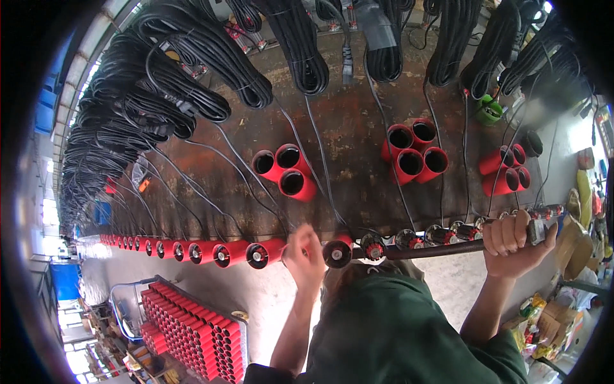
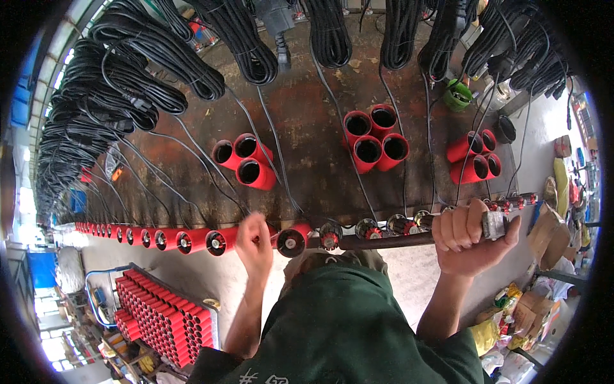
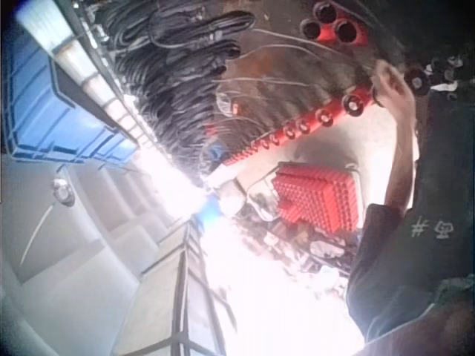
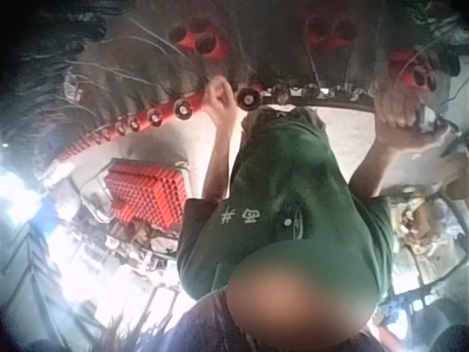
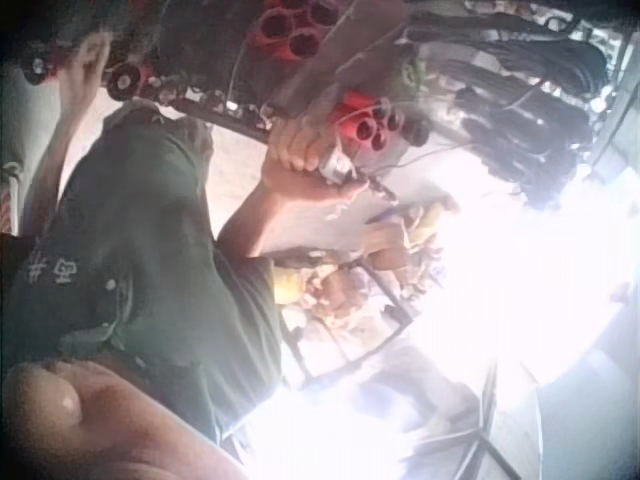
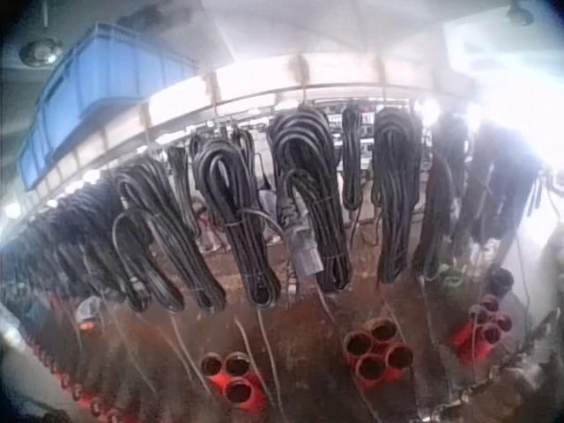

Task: The person assembles industrial cables by inserting metal components into red cylindrical housings using a mallet.

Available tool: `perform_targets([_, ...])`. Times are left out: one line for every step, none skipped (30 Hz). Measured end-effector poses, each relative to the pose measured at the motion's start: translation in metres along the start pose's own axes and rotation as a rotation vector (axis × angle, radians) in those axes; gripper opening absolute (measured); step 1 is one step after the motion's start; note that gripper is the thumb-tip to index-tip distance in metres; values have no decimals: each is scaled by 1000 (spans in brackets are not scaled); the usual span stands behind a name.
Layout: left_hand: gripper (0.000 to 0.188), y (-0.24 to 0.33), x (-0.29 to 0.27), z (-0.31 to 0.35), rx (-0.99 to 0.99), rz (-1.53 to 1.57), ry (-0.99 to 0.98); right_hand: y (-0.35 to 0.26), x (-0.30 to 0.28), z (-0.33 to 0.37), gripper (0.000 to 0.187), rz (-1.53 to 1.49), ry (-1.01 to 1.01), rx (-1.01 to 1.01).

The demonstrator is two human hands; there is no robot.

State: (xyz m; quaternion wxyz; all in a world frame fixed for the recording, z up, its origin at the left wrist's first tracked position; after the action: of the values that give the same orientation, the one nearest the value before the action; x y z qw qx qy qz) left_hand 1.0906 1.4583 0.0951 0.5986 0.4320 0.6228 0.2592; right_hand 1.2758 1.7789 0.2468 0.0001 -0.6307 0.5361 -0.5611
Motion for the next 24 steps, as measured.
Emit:
perform_targets([26, -7, 8, -27, -117, 30, 26, -6, -1, 2, 65, 10, 30, -15])
perform_targets([51, -22, 17, -56, -149, -132, 52, -10, -2, 3, 65, 6, 26, -25])
perform_targets([79, -36, 27, -86, -202, -376, 137, -12, 0, 4, 65, -6, 16, -31])
perform_targets([100, -49, 34, -106, -293, -585, 179, -11, -1, 4, 65, -26, 27, -32])
perform_targets([109, -57, 41, -123, -439, -672, 115, -14, -1, 4, 65, -41, 36, -39])
perform_targets([110, -60, 50, -135, -544, -669, 119, -18, -3, 5, 65, -59, 48, -41])
perform_targets([111, -61, 55, -142, -650, -666, 125, -23, -4, 6, 65, -66, 37, -52])
perform_targets([109, -59, 58, -149, -634, -678, 104, -31, -6, 6, 65, -66, 28, -59])
perform_targets([107, -59, 53, -154, -621, -692, 88, -38, -8, 5, 66, -70, 17, -63])
perform_targets([104, -42, 49, -152, -600, -706, 61, -46, -15, 6, 66, -52, 28, -85])
perform_targets([99, -44, 33, -150, -541, -665, 56, -50, -22, 8, 65, -34, 41, -77])
perform_targets([95, -49, 13, -146, -489, -626, 53, -52, -27, 8, 65, -47, 36, -58])
perform_targets([91, -37, 3, -141, -436, -548, 58, -58, -34, 5, 65, -40, 26, -37])
perform_targets([88, -35, -16, -134, -359, -508, 68, -60, -42, 1, 64, -36, -5, -25])
perform_targets([78, -15, -29, -127, -289, -348, -5, -64, -48, -2, 64, -21, -14, 14])
perform_targets([70, 1, -48, -113, -110, -31, -39, -72, -53, -9, 64, -11, -25, 11])
perform_targets([70, 58, -52, -97, 10, 195, -111, -78, -61, -15, 63, 15, -31, 3])
perform_targets([83, 84, -65, -84, 66, 377, -132, -84, -68, -21, 62, 21, -9, -6])
perform_targets([99, 102, -70, -65, -67, 739, -135, -88, -71, -31, 61, 4, -43, 5])
perform_targets([99, 111, -63, -47, -18, 782, -6, -95, -77, -41, 61, -6, -80, 18])
perform_targets([98, 118, -39, -33, 20, 825, 58, -105, -84, -52, 60, 3, -114, 11])
perform_targets([98, 128, -37, -7, 55, 825, 167, -104, -75, -68, 56, -24, -158, 28])
perform_targets([79, 120, -18, 20, -189, 1062, 166, -100, -69, -82, 51, -73, -150, 12])
perform_targets([60, 106, 23, 44, -450, 1348, 120, -105, -64, -96, 46, -111, -180, 9])
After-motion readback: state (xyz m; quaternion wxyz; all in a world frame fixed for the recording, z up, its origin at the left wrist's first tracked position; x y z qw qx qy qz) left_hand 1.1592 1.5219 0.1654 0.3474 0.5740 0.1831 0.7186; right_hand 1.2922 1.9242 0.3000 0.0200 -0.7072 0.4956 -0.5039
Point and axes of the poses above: each hand's wrist, its own z-axis away from the middle knuckle, its own x-axis out of the palm, y = z × x, the point moved 3 cm from there along -z, towards the middle knuckle, and after that the axes turned 11 degrees about -x, right-handed, at the moved point
